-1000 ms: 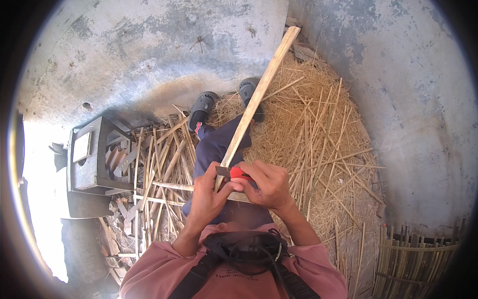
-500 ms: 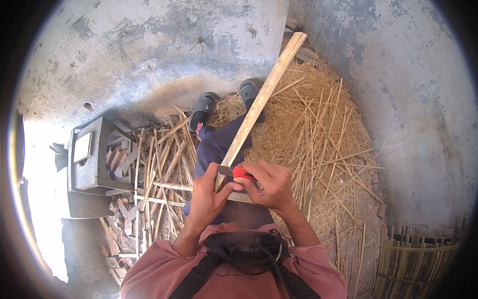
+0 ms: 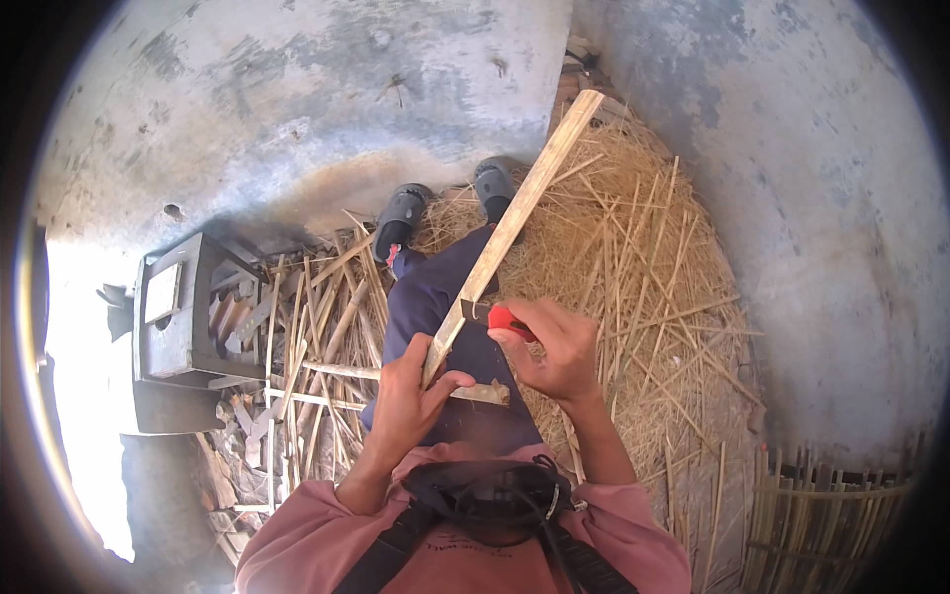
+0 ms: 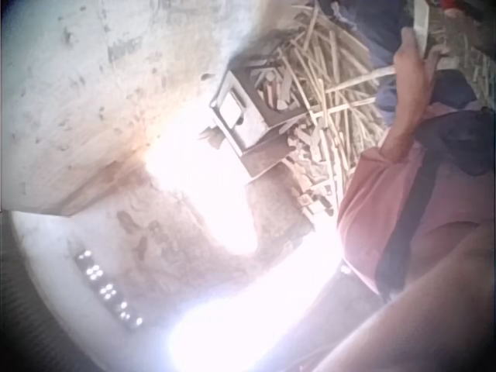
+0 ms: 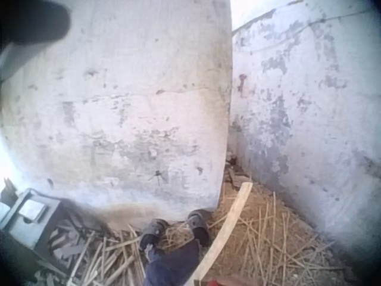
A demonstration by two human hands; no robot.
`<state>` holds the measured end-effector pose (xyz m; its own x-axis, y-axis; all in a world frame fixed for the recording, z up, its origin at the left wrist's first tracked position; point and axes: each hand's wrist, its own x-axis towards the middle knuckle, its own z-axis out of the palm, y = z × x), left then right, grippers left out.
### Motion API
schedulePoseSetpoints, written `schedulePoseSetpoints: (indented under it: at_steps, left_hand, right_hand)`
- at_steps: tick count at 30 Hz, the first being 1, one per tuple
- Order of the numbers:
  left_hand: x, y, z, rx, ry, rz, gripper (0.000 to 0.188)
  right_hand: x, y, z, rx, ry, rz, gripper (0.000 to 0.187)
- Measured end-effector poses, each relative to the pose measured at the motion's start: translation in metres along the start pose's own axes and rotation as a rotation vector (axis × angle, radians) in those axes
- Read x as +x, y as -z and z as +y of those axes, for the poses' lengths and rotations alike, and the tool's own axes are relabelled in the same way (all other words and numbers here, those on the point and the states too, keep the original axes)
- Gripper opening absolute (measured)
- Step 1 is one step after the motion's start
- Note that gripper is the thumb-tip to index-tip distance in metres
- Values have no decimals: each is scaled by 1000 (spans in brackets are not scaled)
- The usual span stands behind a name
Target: The person shaves a piece of wood using a red utility knife while sitting on the floor.
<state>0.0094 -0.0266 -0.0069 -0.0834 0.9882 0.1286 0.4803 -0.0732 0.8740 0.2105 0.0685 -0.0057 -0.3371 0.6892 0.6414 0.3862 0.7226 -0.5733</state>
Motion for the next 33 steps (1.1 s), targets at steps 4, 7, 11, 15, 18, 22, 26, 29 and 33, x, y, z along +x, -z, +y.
schedulePoseSetpoints:
  at_steps: [4, 7, 11, 15, 18, 22, 26, 29, 33]
  left_hand:
    - [1, 3, -2, -28, 3, -24, 51]
    - [4, 2, -2, -38, -7, -43, 54]
    - [7, 2, 4, -110, -21, -37, 53]
    - [9, 5, 6, -107, -47, -21, 53]
    - [10, 7, 9, -104, -41, -22, 53]
    - [10, 7, 9, -106, -27, -34, 53]
    - [7, 4, 9, -122, -14, -15, 49]
    - [6, -2, 5, -137, -35, 22, 46]
    - [6, -2, 8, -109, -44, 41, 42]
  right_hand:
    - [-1, -7, -2, 28, 63, -59, 28]
    - [-9, -14, -2, 43, 101, -101, 31]
    - [-14, -18, -3, 46, 124, -128, 32]
    - [-13, -19, -5, 53, 118, -118, 32]
    - [-13, -18, -5, 32, 136, -119, 33]
    - [-13, -19, -4, 34, 143, -111, 34]
    - [-12, -19, -8, 1, 144, -90, 35]
    - [-13, -20, -9, -14, 143, -74, 36]
    - [-13, -19, -10, -18, 137, -67, 36]
